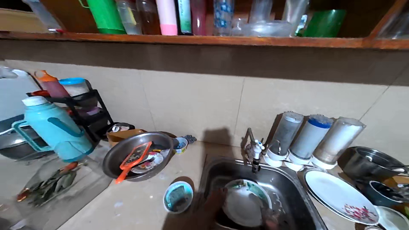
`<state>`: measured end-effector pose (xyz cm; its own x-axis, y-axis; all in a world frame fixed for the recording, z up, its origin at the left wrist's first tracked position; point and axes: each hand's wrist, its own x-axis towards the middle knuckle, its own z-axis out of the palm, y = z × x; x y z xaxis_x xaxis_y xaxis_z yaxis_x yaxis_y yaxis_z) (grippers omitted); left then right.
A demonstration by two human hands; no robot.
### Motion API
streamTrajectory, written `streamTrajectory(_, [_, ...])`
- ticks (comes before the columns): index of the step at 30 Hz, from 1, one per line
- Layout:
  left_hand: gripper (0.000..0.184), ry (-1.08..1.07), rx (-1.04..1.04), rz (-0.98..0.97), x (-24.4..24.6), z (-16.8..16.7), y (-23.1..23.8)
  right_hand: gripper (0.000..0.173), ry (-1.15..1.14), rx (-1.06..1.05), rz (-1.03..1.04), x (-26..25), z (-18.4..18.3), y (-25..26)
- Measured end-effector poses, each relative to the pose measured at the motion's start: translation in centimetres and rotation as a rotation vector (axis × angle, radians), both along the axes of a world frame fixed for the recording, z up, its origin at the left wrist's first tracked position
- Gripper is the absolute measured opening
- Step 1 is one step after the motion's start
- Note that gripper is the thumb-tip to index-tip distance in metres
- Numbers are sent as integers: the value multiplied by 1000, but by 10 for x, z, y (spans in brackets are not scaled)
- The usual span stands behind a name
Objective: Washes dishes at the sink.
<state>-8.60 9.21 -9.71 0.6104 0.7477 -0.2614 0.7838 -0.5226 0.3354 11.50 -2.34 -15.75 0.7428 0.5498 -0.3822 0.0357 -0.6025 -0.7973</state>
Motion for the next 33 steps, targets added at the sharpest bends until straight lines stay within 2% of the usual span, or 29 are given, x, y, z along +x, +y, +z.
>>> streamTrajectory(2, [45,-158,-30,165,-20,28,12,88,-234,6,28,-12,7,-5])
streamTrajectory(4, [44,-289,-50,274,-51,53,26,88,-365,12,97,-18,9,-13])
streamTrajectory(7, [46,-344,-3,445,-99,71,70,79,-503,-137,243,-29,7,-21])
streamTrajectory(10, [66,-296,14,513,-143,99,88,61,-546,-215,291,-45,10,-27])
streamTrajectory(11, [70,-263,71,487,-158,113,89,57,-544,-222,276,-47,11,-26])
streamTrajectory(14, [51,-229,406,460,-222,143,70,52,-506,-303,220,-49,8,-27])
streamTrajectory(16, [48,-161,604,527,-280,154,65,50,-479,-375,208,-52,13,-23])
streamTrajectory(17, [59,-102,573,570,-309,158,67,49,-471,-401,208,-52,15,-19])
streamTrajectory(19, [81,71,303,666,-347,164,75,47,-459,-446,221,-54,19,-15])
streamTrajectory(20, [79,143,201,689,-356,162,80,47,-452,-463,234,-55,21,-16])
streamTrajectory(22, [74,227,130,714,-356,164,82,47,-450,-484,252,-56,22,-18])
streamTrajectory(24, [66,172,194,730,-351,178,72,45,-467,-469,241,-57,20,-20])
streamTrajectory(26, [61,-5,338,697,-344,192,53,42,-497,-413,206,-57,17,-18])
streamTrajectory(28, [56,-240,417,548,-331,191,35,41,-517,-391,184,-55,10,-19])
streamTrajectory(31, [50,-375,250,369,-296,176,27,39,-520,-394,190,-54,10,-20])
streamTrajectory(33, [49,-347,134,310,-275,143,32,37,-534,-380,187,-54,8,-20])
